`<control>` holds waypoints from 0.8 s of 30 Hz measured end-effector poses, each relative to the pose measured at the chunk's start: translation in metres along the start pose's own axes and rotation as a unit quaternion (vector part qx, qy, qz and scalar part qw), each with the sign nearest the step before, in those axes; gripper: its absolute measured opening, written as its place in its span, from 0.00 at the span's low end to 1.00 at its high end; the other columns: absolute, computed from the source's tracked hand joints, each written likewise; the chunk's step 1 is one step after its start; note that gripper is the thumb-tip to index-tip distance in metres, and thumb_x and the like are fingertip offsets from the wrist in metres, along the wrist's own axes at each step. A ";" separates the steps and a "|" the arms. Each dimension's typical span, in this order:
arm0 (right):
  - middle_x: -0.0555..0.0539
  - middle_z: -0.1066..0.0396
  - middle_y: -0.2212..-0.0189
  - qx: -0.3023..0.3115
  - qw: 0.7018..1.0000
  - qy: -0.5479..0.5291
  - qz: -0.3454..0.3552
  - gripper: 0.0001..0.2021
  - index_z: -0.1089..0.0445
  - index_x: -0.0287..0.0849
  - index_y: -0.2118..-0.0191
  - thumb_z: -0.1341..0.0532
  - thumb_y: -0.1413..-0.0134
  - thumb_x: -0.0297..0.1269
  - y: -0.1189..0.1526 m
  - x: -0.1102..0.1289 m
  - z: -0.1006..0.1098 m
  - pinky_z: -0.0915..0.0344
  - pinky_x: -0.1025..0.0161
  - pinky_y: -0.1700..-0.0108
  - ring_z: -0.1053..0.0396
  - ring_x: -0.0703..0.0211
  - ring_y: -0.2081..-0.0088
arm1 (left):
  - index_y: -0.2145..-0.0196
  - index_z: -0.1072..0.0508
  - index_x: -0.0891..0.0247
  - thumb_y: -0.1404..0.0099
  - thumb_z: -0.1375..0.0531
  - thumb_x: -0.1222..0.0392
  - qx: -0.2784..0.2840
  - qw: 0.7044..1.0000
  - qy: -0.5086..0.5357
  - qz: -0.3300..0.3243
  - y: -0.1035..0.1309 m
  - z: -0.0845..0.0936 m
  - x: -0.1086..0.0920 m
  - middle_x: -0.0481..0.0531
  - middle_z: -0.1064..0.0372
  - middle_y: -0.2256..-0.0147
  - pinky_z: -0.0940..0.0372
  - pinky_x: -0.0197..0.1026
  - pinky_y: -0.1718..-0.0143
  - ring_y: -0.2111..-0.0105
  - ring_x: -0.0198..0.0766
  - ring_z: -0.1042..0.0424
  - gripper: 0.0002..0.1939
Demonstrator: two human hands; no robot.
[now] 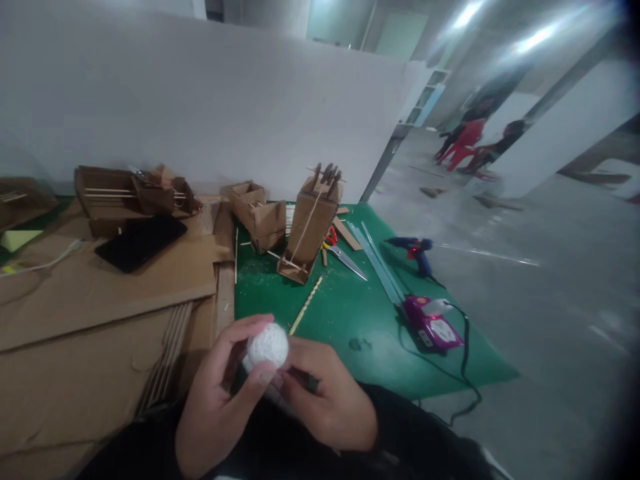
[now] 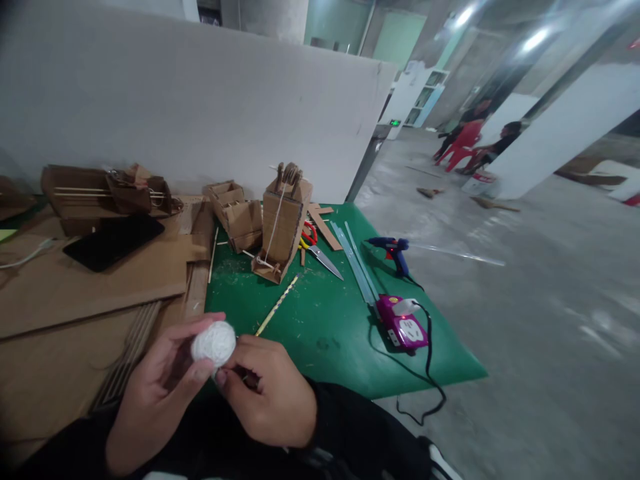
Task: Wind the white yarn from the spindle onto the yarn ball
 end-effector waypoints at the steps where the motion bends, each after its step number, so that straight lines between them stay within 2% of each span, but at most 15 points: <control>1: 0.49 0.35 0.73 0.002 1.000 -0.003 0.001 0.08 0.33 0.39 0.71 0.44 0.42 0.32 0.000 0.000 -0.001 0.42 0.66 0.69 0.40 0.63 0.72 | 0.50 0.31 0.48 0.33 0.40 0.64 0.001 1.000 0.023 0.002 0.000 0.000 -0.001 0.48 0.34 0.44 0.36 0.34 0.46 0.45 0.37 0.32 0.16; 6: 0.48 0.34 0.73 0.007 0.999 0.030 0.037 0.08 0.33 0.40 0.69 0.46 0.39 0.31 0.002 0.010 0.005 0.40 0.66 0.67 0.37 0.62 0.70 | 0.52 0.27 0.52 0.36 0.37 0.63 0.004 0.999 0.049 0.008 -0.004 0.002 -0.004 0.50 0.34 0.48 0.33 0.35 0.51 0.48 0.40 0.30 0.14; 9: 0.47 0.34 0.72 0.012 0.992 0.091 0.085 0.07 0.33 0.40 0.67 0.46 0.40 0.28 0.002 0.022 0.018 0.40 0.65 0.67 0.37 0.60 0.68 | 0.52 0.29 0.54 0.38 0.35 0.62 0.003 0.996 0.061 0.059 -0.006 0.002 -0.004 0.51 0.30 0.50 0.32 0.36 0.53 0.52 0.39 0.28 0.16; 12: 0.45 0.33 0.71 0.030 0.980 0.144 0.134 0.07 0.32 0.39 0.64 0.46 0.41 0.24 -0.001 0.032 0.033 0.40 0.64 0.66 0.37 0.59 0.67 | 0.55 0.30 0.56 0.38 0.34 0.62 0.031 0.992 0.075 0.095 -0.007 0.000 -0.005 0.51 0.28 0.52 0.33 0.35 0.53 0.54 0.38 0.27 0.15; 15: 0.44 0.32 0.70 0.039 0.971 0.171 0.162 0.08 0.31 0.39 0.63 0.46 0.39 0.24 -0.011 0.035 0.045 0.38 0.63 0.64 0.37 0.58 0.66 | 0.55 0.29 0.56 0.40 0.33 0.63 0.055 0.989 0.100 0.096 -0.007 -0.001 -0.005 0.51 0.29 0.52 0.34 0.35 0.51 0.52 0.39 0.28 0.15; 19: 0.45 0.31 0.69 0.020 0.977 0.118 0.177 0.08 0.29 0.38 0.63 0.44 0.35 0.30 -0.032 0.022 0.053 0.37 0.65 0.66 0.35 0.60 0.67 | 0.55 0.27 0.52 0.42 0.31 0.64 0.067 0.983 0.151 0.076 -0.004 0.000 -0.004 0.48 0.31 0.52 0.34 0.34 0.51 0.52 0.38 0.29 0.18; 21: 0.46 0.32 0.70 -0.005 0.984 0.080 0.159 0.08 0.27 0.37 0.64 0.42 0.36 0.34 -0.041 0.010 0.052 0.37 0.66 0.68 0.35 0.62 0.69 | 0.56 0.25 0.51 0.43 0.31 0.65 0.071 0.982 0.162 0.067 -0.002 0.000 -0.005 0.48 0.31 0.53 0.34 0.32 0.52 0.53 0.38 0.28 0.18; 24: 0.47 0.33 0.72 -0.048 0.993 0.028 0.108 0.11 0.27 0.37 0.66 0.40 0.37 0.38 -0.045 -0.011 0.042 0.39 0.65 0.68 0.36 0.62 0.70 | 0.56 0.24 0.50 0.44 0.30 0.64 0.047 0.984 0.165 0.044 0.001 0.000 -0.007 0.48 0.30 0.52 0.34 0.31 0.51 0.51 0.38 0.29 0.18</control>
Point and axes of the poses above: each hand's wrist, its own y-axis away from the middle knuckle, its own z-axis out of the back of the hand, x = y × z, the point moved 1 cm from there along -y, towards the middle knuckle
